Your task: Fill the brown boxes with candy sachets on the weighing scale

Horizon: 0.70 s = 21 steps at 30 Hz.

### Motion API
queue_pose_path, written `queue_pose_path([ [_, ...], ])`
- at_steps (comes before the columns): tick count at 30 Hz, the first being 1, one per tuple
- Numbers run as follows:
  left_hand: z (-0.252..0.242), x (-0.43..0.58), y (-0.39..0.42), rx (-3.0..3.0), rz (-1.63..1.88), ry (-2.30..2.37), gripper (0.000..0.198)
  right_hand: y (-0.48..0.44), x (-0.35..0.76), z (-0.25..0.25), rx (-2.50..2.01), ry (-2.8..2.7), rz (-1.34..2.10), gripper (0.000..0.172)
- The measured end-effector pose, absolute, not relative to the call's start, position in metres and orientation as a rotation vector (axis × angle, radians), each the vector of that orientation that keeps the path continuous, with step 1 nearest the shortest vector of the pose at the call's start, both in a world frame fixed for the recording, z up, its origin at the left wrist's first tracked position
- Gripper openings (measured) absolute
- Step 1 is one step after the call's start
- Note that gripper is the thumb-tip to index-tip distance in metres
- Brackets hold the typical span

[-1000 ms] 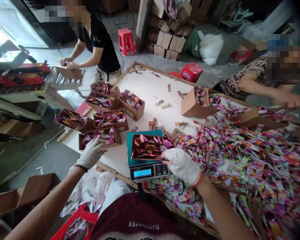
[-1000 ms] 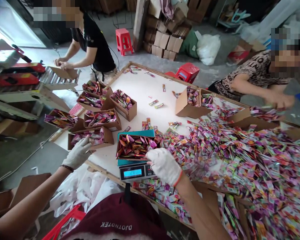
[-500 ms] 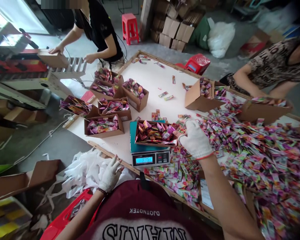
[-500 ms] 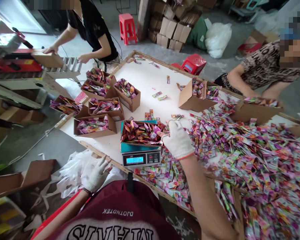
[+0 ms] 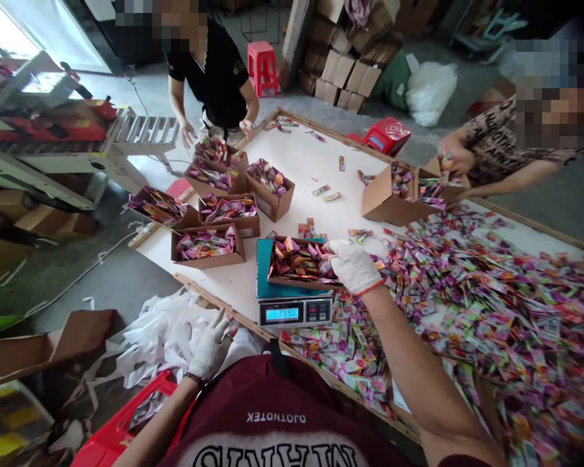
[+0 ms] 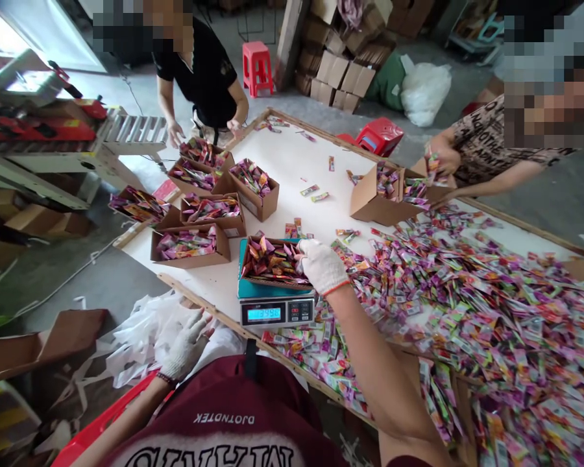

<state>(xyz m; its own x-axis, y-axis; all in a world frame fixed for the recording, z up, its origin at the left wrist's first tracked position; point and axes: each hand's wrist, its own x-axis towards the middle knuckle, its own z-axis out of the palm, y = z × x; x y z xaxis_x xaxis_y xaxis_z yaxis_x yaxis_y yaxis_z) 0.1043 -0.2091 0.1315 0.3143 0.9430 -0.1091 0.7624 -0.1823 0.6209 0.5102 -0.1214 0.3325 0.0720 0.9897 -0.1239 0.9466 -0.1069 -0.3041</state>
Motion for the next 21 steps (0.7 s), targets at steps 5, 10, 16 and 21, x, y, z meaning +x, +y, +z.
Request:
queue_pose_path([
  [5, 0.116, 0.107, -0.208, 2.015, 0.441, 1.407, 0.03, -0.18, 0.555, 0.304, -2.125, -1.562, 0.24, 0.034],
  [10, 0.111, 0.109, -0.201, 2.058, 0.384, 1.361, 0.031, -0.265, 0.522, 0.209, -2.323, -1.914, 0.759, 0.023],
  [16, 0.133, 0.115, -0.193, 2.126, 0.263, 1.324, 0.032, -0.305, 0.468, 0.145, -2.385, -1.793, 0.992, 0.027],
  [21, 0.137, 0.12, -0.188, 2.147, 0.266, 1.323, 0.032, -0.304, 0.522, 0.166, -2.23, -1.573, 1.1, 0.015],
])
